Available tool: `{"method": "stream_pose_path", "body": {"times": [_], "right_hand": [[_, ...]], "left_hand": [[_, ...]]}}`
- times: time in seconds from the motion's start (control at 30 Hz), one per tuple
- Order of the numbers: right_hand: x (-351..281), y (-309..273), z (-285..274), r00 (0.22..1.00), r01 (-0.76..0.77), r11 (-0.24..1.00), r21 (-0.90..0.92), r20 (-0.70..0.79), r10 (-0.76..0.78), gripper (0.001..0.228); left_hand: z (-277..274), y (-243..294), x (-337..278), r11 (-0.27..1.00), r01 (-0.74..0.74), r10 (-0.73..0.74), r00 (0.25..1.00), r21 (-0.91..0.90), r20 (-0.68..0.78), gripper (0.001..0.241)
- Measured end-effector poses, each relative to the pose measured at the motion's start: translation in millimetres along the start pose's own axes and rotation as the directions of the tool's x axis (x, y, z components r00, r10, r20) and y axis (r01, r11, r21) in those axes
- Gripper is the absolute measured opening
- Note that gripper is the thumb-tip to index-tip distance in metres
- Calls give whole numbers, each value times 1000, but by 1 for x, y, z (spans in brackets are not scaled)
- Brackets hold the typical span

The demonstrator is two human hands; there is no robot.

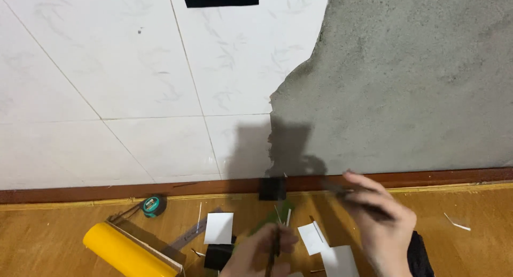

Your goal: Cutting black vinyl sheets into squares and applying them to a tiled wall to create a decorative pattern.

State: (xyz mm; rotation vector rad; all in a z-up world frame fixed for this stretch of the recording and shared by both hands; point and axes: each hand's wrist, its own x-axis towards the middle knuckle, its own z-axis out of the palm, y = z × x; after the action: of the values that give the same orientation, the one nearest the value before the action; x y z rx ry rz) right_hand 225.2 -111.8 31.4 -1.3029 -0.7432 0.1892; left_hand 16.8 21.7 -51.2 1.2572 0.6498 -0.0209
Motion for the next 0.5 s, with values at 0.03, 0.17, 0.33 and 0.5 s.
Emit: {"method": "stream_pose_path", "body": {"times": [0.03, 0.17, 0.33, 0.5], "right_hand": [[1, 2, -4, 965, 238, 962, -137, 146, -218, 22], [-12, -9, 17, 815, 542, 799, -260, 394, -425, 18], [-21, 5, 26, 735, 510, 858, -56, 546, -401, 23], [-23, 11, 24, 677, 488, 872, -31, 644, -356, 41]], "left_hand": [[5, -1, -3, 954, -200, 193, 980, -221, -55, 39], [9, 0, -5, 670, -434, 266, 898, -602, -352, 50], [5, 26, -29, 686, -580, 322, 784, -440, -531, 46], [2, 33, -41, 738, -648, 470, 694, -188, -545, 39]]}}
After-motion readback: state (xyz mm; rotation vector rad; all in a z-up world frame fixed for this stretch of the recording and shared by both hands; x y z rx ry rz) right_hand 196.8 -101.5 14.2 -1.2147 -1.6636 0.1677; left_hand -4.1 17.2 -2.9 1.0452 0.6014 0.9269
